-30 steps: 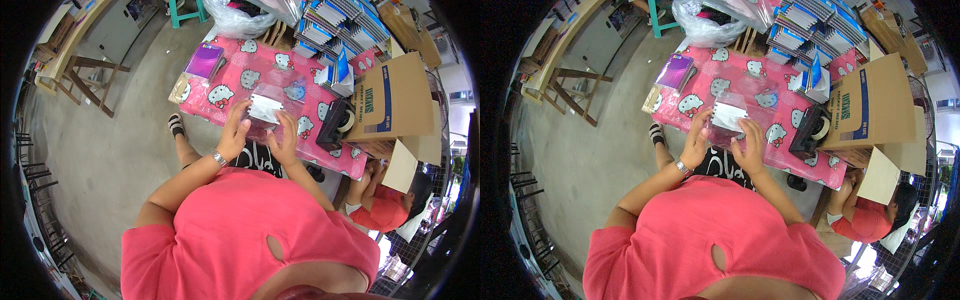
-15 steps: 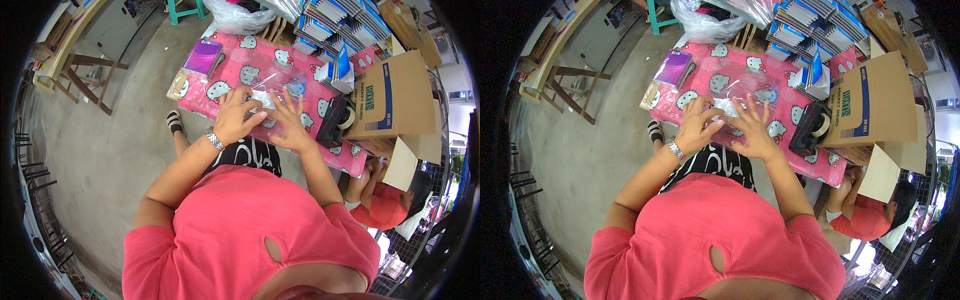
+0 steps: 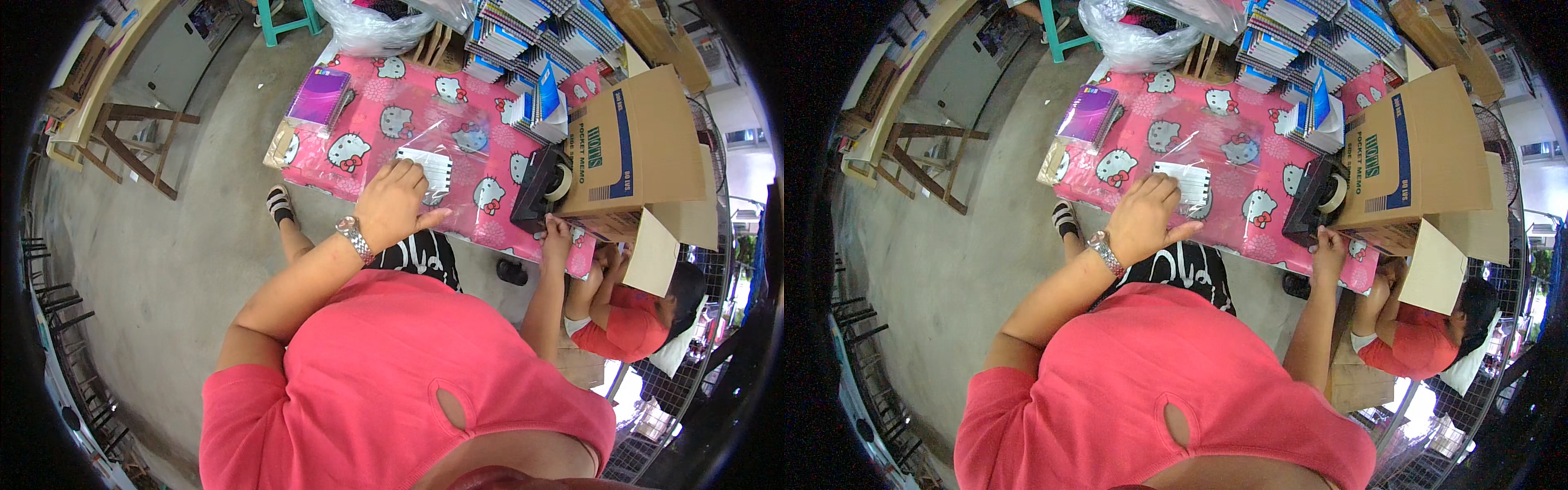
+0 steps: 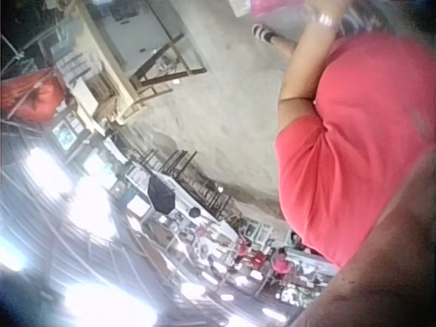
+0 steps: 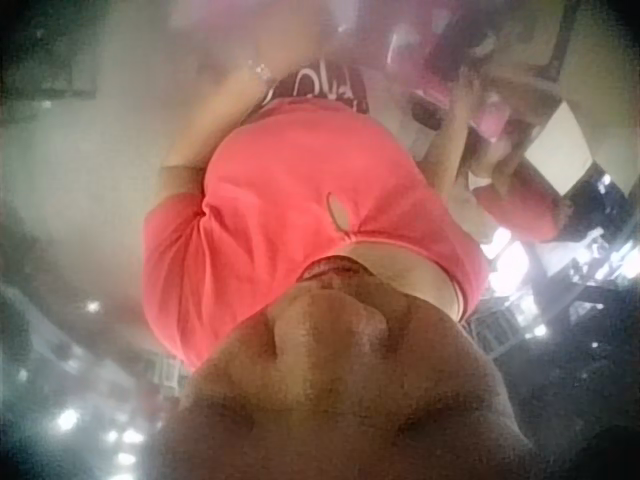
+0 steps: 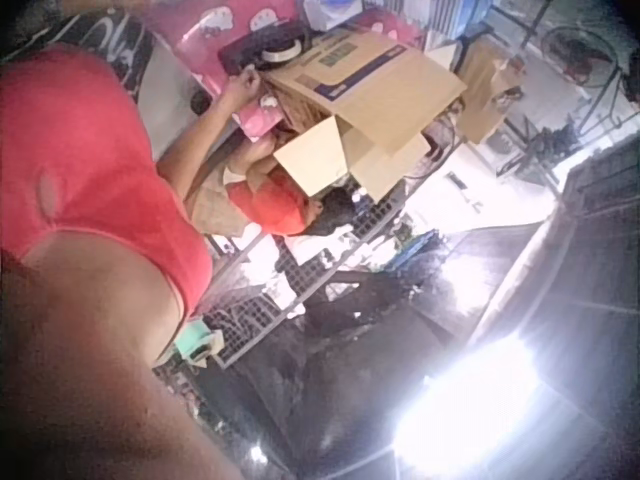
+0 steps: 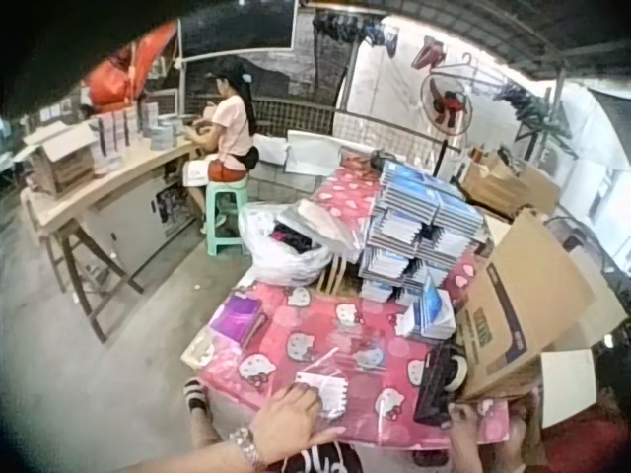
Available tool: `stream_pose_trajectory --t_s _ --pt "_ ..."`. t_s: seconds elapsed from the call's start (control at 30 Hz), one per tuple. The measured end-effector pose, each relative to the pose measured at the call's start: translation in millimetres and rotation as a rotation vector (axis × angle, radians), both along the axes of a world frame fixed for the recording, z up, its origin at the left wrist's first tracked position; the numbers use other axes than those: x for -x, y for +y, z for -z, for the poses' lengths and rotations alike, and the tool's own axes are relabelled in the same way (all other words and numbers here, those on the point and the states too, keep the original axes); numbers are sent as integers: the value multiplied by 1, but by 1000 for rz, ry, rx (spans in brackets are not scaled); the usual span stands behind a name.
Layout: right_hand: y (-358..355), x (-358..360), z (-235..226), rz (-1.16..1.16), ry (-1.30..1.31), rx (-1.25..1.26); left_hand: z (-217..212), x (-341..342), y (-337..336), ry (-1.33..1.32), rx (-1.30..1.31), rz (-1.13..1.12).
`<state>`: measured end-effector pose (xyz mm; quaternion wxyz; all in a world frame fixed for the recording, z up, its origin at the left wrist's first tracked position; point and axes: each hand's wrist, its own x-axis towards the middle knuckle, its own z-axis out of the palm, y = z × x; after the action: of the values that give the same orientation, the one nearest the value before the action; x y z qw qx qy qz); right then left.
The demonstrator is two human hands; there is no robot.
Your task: The person places notebooks into plastic bags, seals them with tape, and places the packaged notebooks into a cardboard box.
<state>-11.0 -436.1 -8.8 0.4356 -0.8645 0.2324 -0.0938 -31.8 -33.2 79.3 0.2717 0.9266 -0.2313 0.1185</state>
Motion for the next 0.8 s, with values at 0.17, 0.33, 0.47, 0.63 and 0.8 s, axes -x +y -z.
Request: stream_pose_trajectory --t_s 0.17,0.33,0.47,0.63,0.8 --pt "30 13 -12 185 -185 -791 6 9 -3 -131 -101 4" --pt "58 41 -2 184 -426 -878 12 13 -7 -108 -114 -20" --pt "65 55 17 188 -295 -1266 13 14 -6 -114 -103 -34" --pt "126 15 5 -272 127 -1562 16 11 -9 -94 -73 -34" --pt "215 -61 -103 -806 185 -641 15 13 -6 -104 -48 -48"
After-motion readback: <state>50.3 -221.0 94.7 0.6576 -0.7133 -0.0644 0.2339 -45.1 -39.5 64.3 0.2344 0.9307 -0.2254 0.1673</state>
